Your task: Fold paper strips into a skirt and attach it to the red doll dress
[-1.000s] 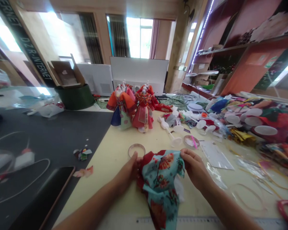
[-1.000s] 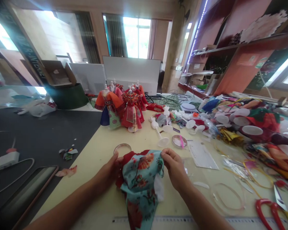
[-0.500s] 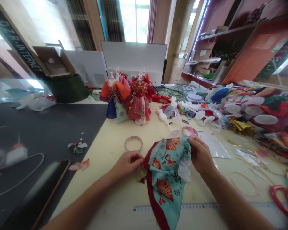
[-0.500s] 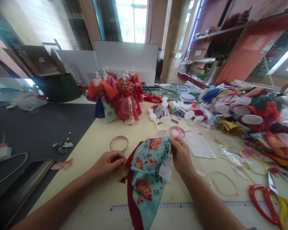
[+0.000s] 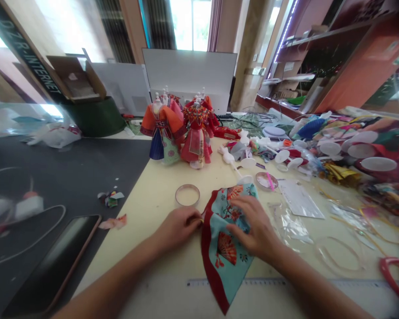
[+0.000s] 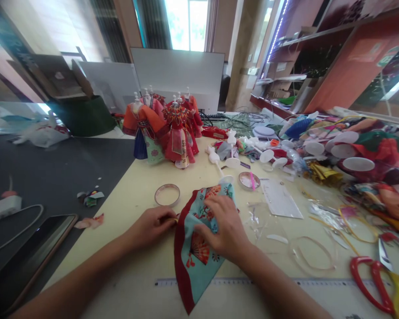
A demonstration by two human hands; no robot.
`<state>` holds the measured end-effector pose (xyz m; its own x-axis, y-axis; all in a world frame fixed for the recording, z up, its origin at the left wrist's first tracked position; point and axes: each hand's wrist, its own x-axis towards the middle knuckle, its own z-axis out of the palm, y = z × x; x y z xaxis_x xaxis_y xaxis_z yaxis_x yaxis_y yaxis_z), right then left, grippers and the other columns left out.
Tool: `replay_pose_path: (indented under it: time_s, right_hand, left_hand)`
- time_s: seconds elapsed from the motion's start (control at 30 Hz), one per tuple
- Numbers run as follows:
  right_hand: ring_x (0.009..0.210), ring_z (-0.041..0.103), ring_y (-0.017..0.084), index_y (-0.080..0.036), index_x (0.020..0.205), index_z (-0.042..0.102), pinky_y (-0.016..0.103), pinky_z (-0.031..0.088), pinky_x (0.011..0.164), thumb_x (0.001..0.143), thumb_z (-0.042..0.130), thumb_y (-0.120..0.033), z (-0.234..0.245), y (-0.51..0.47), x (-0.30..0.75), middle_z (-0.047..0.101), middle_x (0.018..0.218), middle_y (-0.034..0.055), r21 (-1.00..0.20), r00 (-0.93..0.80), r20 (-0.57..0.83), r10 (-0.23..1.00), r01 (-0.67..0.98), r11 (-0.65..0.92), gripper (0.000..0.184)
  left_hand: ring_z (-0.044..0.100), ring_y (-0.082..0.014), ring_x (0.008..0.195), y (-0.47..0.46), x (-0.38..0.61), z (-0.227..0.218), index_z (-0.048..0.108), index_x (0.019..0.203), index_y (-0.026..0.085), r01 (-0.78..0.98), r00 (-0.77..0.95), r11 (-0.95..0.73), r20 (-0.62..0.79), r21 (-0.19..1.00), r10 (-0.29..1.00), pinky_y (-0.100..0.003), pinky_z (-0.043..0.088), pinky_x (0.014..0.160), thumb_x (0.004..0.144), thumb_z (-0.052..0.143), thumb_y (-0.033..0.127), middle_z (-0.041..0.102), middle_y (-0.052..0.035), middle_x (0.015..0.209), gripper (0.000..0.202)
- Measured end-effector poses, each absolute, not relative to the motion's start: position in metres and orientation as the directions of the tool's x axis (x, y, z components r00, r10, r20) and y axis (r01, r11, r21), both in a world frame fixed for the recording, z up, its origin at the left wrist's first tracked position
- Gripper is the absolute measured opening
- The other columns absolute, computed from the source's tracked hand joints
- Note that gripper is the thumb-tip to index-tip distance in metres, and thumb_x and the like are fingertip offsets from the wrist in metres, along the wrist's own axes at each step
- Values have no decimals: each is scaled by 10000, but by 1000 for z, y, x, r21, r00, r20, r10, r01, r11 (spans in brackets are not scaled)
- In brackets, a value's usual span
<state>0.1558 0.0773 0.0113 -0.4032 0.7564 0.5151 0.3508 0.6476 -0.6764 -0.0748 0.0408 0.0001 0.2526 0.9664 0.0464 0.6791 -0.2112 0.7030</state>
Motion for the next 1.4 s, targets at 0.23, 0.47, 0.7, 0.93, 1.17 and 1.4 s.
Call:
replay_pose_path:
  time_s: [0.23, 0.47, 0.7, 0.93, 1.17, 1.4]
  right_hand:
    - [600, 529, 136, -200, 689, 624, 259, 427, 580, 778, 655, -353, 6, 93, 172, 601, 648, -10, -977, -244, 200, 949, 28, 213, 180]
    - [568, 587, 158, -201, 740, 594, 292, 493, 553, 708, 677, -388, 9, 126, 201, 625, 658, -9, -942, 45, 61, 997, -326, 72, 207]
    - [700, 641, 180, -188, 734, 617, 335, 535, 716, 697, 662, -281, 12, 134, 209, 672, 764, 6, -860, 115, -5, 993, -507, 54, 110]
    - [826, 667, 193, -196, 811, 641, 336, 539, 768, 758, 597, -279, 20, 134, 211, 700, 833, 14, -813, 72, -54, 996, -583, -2, 108]
    - [842, 673, 236, -192, 816, 632, 394, 542, 788, 727, 621, -283, 19, 136, 210, 696, 783, 23, -804, 17, -55, 998, -594, -34, 127]
    - [901, 660, 216, -208, 786, 614, 375, 532, 829, 721, 611, -263, 19, 136, 209, 692, 788, 12, -785, -12, -54, 998, -618, -50, 85]
  left_hand:
    - [532, -121, 635, 44, -80, 11, 635, 786, 168, 580, 118, -133, 79, 804, 990, -218, 385, 581, 798, 514, 249, 643, -5, 715, 146]
    - [566, -124, 632, 45, -86, 12, 557, 794, 159, 460, 25, -62, 57, 886, 998, -230, 437, 603, 764, 456, 198, 598, 8, 668, 113]
    - [580, -122, 655, 44, -83, 12, 579, 894, 156, 320, -32, -32, 44, 947, 999, -238, 465, 622, 716, 434, 172, 619, -5, 779, 231]
    - [594, -190, 823, 39, -75, -2, 607, 946, 149, 636, 150, -302, 270, 710, 951, -338, 469, 781, 804, 397, 180, 658, -62, 864, 256]
    - [565, -222, 907, 42, -40, 2, 605, 942, 163, 715, 337, -542, 461, 442, 821, -407, 416, 880, 861, 500, 254, 653, -87, 941, 162]
    - [544, -228, 818, 86, 0, 5, 610, 1067, 187, 780, 516, -596, 341, 192, 785, -384, 411, 763, 875, 454, 149, 620, -92, 888, 251]
